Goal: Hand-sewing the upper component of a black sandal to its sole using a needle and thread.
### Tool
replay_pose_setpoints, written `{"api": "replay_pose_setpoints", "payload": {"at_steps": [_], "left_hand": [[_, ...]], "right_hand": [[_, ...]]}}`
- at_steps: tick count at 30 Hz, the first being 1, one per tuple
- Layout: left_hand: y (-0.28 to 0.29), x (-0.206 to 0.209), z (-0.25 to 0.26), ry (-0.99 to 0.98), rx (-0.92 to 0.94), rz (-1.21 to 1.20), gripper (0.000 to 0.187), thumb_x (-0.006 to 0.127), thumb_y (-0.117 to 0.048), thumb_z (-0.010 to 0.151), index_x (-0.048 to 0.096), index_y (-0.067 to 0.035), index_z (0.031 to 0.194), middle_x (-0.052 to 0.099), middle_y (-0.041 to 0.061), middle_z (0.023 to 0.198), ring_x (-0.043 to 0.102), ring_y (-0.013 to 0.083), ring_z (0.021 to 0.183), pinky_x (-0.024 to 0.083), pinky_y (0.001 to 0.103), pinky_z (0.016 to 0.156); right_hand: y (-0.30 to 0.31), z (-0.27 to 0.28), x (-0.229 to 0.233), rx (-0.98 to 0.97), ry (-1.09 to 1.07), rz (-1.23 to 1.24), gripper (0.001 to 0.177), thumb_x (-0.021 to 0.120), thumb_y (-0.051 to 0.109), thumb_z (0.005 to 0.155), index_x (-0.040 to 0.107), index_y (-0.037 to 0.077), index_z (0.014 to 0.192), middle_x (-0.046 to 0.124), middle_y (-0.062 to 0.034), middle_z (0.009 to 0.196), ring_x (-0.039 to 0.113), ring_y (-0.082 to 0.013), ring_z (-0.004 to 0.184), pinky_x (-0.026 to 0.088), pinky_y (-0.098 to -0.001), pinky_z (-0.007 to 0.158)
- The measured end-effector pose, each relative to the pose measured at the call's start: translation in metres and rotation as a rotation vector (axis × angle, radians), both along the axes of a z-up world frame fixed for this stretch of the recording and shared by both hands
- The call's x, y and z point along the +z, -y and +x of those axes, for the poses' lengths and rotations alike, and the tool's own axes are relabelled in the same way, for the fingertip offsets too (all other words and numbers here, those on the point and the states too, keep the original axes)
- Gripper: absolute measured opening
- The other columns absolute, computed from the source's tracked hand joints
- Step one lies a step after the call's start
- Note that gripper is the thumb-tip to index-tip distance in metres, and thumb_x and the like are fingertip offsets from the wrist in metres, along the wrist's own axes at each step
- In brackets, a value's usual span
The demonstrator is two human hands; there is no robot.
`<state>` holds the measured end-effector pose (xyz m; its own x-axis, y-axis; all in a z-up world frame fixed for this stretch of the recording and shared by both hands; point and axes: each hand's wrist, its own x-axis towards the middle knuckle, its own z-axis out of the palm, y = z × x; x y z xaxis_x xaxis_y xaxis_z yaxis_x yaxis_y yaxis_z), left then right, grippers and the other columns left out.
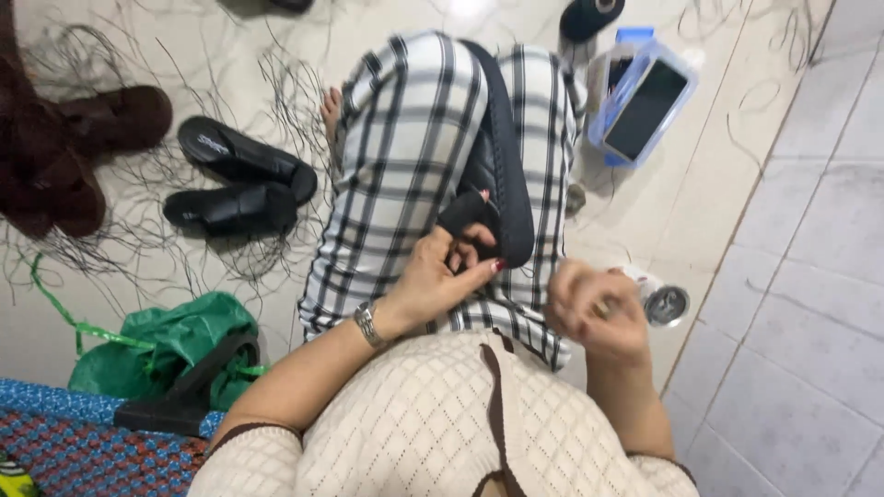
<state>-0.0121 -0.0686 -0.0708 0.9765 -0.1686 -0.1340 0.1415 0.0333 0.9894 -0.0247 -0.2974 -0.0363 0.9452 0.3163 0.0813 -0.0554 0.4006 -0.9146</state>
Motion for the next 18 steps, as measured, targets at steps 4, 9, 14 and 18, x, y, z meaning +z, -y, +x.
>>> {"api": "replay_pose_setpoints", "payload": {"at_steps": [4,9,14,18], "left_hand": [[0.003,-0.012,-0.01,-0.019,0.036,-0.014,0.029,0.085,-0.007,0.077,0.07,-0.006,0.103,0.074,0.008,0.079,0.057,0.0101,0.057,0.044,0.019,0.052],[0.002,-0.015,-0.009,-0.03,0.045,-0.041,0.029,0.084,-0.008,0.079,0.07,-0.006,0.103,0.074,0.008,0.081,0.06,0.0088,0.059,0.045,0.018,0.053],[0.003,-0.011,-0.008,-0.046,0.033,-0.021,0.026,0.084,-0.011,0.08,0.069,-0.006,0.101,0.07,0.006,0.073,0.051,0.0076,0.056,0.042,0.019,0.051],[0.002,-0.007,-0.003,-0.031,0.03,0.01,0.025,0.085,-0.016,0.081,0.07,-0.008,0.1,0.067,0.006,0.067,0.048,0.0088,0.054,0.041,0.019,0.05]], "right_hand": [[-0.002,0.001,0.016,-0.03,0.122,-0.07,0.019,0.076,0.0,0.077,0.063,-0.005,0.089,0.057,-0.0171,0.077,0.051,-0.0151,0.052,0.04,-0.0273,0.043],[-0.023,0.007,0.018,-0.131,0.233,-0.566,0.007,0.073,0.004,0.088,0.074,0.002,0.095,0.066,-0.0158,0.084,0.054,-0.015,0.058,0.039,-0.0257,0.051],[-0.011,0.007,0.016,-0.031,0.104,-0.321,0.007,0.08,0.0,0.076,0.074,-0.003,0.077,0.064,-0.0149,0.073,0.056,-0.0159,0.061,0.044,-0.0264,0.057],[-0.007,0.003,0.013,-0.026,0.09,-0.278,0.007,0.078,-0.001,0.079,0.073,-0.005,0.077,0.062,-0.0153,0.072,0.055,-0.0161,0.061,0.045,-0.0258,0.056]]}}
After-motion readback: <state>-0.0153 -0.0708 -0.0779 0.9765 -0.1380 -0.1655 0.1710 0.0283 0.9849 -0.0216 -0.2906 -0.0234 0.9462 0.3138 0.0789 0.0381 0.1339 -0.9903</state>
